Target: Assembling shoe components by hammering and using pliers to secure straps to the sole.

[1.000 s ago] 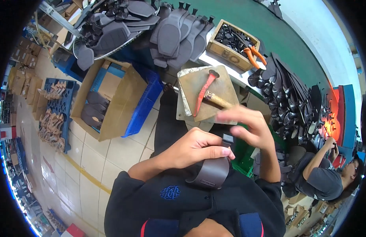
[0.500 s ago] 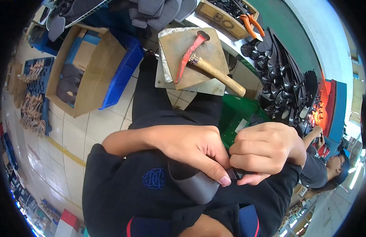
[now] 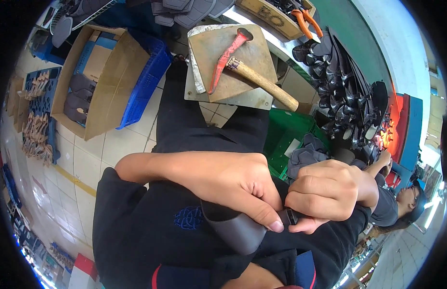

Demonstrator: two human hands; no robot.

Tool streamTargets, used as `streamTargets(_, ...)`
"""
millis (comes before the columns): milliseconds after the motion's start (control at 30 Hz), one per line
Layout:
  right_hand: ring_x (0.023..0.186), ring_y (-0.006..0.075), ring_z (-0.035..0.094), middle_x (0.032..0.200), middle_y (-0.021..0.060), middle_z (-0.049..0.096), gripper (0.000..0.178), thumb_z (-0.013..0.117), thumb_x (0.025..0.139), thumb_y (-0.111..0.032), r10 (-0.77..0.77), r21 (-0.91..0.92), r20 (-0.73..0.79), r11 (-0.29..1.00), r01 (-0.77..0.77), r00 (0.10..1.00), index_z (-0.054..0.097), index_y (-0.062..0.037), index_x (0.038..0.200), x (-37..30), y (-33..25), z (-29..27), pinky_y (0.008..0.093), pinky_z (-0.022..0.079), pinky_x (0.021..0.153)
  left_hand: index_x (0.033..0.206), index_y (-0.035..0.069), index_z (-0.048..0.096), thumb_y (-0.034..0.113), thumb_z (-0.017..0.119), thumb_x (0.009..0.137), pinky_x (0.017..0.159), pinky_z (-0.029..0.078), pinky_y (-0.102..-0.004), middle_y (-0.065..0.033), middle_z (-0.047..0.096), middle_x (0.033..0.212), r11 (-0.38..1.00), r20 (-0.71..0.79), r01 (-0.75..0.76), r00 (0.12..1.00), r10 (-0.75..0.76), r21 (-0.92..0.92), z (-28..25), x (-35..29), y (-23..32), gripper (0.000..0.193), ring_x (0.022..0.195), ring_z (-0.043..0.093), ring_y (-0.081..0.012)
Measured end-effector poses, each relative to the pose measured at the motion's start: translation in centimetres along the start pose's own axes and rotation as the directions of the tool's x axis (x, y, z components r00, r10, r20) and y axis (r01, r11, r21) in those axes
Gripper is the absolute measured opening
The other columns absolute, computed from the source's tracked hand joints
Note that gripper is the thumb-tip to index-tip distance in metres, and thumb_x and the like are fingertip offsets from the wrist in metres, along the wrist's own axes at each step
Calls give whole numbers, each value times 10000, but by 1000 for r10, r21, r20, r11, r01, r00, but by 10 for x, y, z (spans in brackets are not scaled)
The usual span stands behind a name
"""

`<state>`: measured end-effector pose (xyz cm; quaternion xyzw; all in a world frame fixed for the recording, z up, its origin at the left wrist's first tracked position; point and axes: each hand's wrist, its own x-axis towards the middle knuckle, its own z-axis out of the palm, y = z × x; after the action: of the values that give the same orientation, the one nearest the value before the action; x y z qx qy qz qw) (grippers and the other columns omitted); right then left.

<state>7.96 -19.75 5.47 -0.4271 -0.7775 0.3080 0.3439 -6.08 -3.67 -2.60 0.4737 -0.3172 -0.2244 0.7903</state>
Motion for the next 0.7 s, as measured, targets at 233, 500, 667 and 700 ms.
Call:
streamTargets(233, 781, 284, 636, 963, 122, 619, 526, 753, 829, -435, 50, -48, 16, 998, -50, 999, 619, 6, 1084, -4, 21, -7, 360, 524, 640, 978, -38, 731, 180, 681, 945, 634, 504, -309, -147, 719, 845, 988, -94, 26, 995, -11, 152, -4, -8, 10, 226, 742, 695, -245)
streamTargets(500, 986, 354, 640, 1099, 167, 643, 229, 645, 940, -188, 462, -104, -824, 445, -889, 328, 627, -3, 1075, -81, 136, -27, 412, 515, 836, 939, -31, 737, 219, 614, 986, 739, 485, -235, -55, 721, 849, 975, -802, 223, 583, -131, 2, -26, -33, -7, 282, 806, 636, -83)
streamTargets(667, 1059, 345, 602, 1115, 156, 625, 336, 648, 931, -323, 58, -579, -798, 202, -790, 600, 616, -9, 1046, -46, 204, -68, 438, 480, 901, 936, -23, 743, 239, 614, 986, 738, 486, -239, -61, 716, 845, 960, -834, 279, 533, -142, 14, -26, -34, -5, 296, 799, 626, -82)
streamTargets(700, 1057, 349, 601, 1094, 154, 622, 362, 630, 940, -354, 178, -585, -776, 154, -796, 605, 616, -9, 1049, -40, 217, -75, 439, 487, 899, 937, -23, 744, 241, 614, 986, 737, 486, -239, -63, 716, 845, 955, -831, 294, 537, -146, 22, -24, -35, -4, 298, 798, 624, -82)
